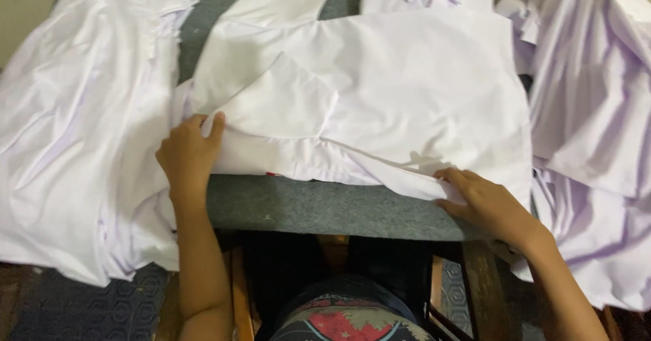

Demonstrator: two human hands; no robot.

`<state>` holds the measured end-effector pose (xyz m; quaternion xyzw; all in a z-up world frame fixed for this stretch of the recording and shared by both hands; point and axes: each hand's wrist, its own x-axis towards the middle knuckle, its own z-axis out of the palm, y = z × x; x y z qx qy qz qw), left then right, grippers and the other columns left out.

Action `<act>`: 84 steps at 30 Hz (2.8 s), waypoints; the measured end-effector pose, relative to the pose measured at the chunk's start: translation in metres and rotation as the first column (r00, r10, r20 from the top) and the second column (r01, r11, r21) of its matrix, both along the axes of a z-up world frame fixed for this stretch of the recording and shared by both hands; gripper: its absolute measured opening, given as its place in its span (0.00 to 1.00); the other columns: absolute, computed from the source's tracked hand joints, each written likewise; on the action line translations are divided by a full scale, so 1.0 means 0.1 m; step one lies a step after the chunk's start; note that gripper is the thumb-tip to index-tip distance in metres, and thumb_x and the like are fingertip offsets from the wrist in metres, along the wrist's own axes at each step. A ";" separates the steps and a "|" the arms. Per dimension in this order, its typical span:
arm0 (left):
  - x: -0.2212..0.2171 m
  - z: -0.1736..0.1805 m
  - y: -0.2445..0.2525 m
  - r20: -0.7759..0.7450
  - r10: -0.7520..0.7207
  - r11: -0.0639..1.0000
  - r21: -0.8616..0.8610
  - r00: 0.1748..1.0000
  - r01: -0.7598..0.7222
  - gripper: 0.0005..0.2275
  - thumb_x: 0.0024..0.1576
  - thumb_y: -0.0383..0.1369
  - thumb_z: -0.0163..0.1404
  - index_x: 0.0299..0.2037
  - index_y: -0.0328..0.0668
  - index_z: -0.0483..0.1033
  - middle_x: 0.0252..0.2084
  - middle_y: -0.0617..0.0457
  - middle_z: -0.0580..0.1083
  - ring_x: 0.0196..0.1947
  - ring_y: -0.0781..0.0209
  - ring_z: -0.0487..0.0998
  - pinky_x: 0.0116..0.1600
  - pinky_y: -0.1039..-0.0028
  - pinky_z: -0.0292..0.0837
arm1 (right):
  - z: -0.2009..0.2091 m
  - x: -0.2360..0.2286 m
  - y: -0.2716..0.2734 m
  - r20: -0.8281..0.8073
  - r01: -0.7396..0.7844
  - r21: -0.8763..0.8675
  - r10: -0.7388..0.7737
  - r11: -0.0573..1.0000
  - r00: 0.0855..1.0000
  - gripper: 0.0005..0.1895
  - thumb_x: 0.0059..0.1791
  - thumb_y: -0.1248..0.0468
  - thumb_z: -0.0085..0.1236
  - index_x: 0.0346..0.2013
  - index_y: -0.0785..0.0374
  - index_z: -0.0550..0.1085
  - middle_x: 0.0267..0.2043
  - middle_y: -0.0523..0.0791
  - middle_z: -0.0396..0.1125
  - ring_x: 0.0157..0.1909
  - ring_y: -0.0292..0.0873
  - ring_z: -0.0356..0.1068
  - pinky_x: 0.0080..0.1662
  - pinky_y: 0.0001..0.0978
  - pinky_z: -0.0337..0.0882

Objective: A person is smoothing and folding a white collared shirt on a flat surface in a work environment.

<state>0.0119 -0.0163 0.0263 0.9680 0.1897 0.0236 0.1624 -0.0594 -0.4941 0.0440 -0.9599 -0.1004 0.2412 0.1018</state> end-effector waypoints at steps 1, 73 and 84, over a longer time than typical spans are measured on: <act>0.07 -0.01 -0.02 -0.020 -0.024 1.000 0.003 1.000 0.024 0.27 0.65 0.57 0.36 0.52 0.43 0.78 0.42 0.45 0.79 0.41 0.34 0.78 0.43 0.50 0.68 | -0.03 -0.01 -0.09 0.005 -0.010 -0.004 0.010 1.000 1.000 0.27 0.49 0.45 0.56 0.60 0.47 0.65 0.57 0.44 0.69 0.47 0.51 0.77 0.43 0.46 0.75; -0.62 -0.66 0.45 0.579 -0.054 0.976 -0.142 0.813 0.166 0.07 0.69 0.30 0.60 0.46 0.32 0.79 0.30 0.51 0.73 0.29 0.60 0.72 0.38 0.69 0.68 | -0.94 0.37 -1.26 0.729 0.458 0.161 -0.418 0.874 0.542 0.14 0.66 0.56 0.50 0.53 0.65 0.75 0.38 0.53 0.75 0.34 0.61 0.73 0.33 0.52 0.65; -0.65 -0.74 0.48 0.597 -0.029 0.974 -0.163 0.801 0.156 0.07 0.69 0.31 0.58 0.49 0.34 0.77 0.29 0.50 0.71 0.32 0.57 0.71 0.41 0.65 0.67 | -1.13 0.41 -1.35 0.770 0.418 0.092 -0.331 0.904 0.545 0.12 0.66 0.59 0.51 0.52 0.67 0.73 0.42 0.56 0.76 0.38 0.65 0.73 0.33 0.55 0.66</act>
